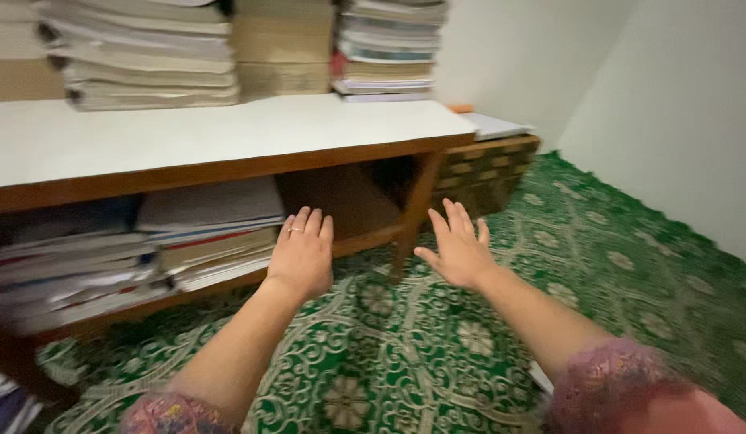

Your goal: The person picks up notebooks and stacks of loose paper from a rug, sorts through them, and places them onto different shelves and stacks on a low table.

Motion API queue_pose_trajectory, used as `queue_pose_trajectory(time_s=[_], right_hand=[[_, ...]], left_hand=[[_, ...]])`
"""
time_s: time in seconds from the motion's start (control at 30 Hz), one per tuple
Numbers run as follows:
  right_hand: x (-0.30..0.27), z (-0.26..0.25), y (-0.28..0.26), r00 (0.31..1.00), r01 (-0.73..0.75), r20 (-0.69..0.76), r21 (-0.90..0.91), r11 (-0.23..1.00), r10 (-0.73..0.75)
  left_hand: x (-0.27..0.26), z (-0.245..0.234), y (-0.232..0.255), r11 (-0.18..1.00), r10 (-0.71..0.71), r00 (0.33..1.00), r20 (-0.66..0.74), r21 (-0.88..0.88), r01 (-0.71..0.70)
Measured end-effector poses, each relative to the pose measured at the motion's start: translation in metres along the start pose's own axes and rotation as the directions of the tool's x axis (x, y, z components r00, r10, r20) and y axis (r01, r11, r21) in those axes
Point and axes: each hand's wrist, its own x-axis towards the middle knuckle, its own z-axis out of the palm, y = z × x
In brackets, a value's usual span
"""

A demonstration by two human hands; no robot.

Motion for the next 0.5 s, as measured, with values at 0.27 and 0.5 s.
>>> queue_pose_trajectory(time_s=[0.27, 0.5], right_hand=[[-0.086, 0.014, 0.181, 0.978, -0.159, -0.132, 0.013, 0.987, 0.159], [-0.186, 0.024, 0.326, 0.93, -0.343, -0.15, -0.03, 0.939, 0.335]], left_hand=[[0.027, -0.026, 0.135, 0.988, 0.155, 0.988, 0.017, -0.026, -0.155], [0.035, -0.037, 0.254, 0.96, 0.272, 0.962, 0.024, -0.066, -0.27]])
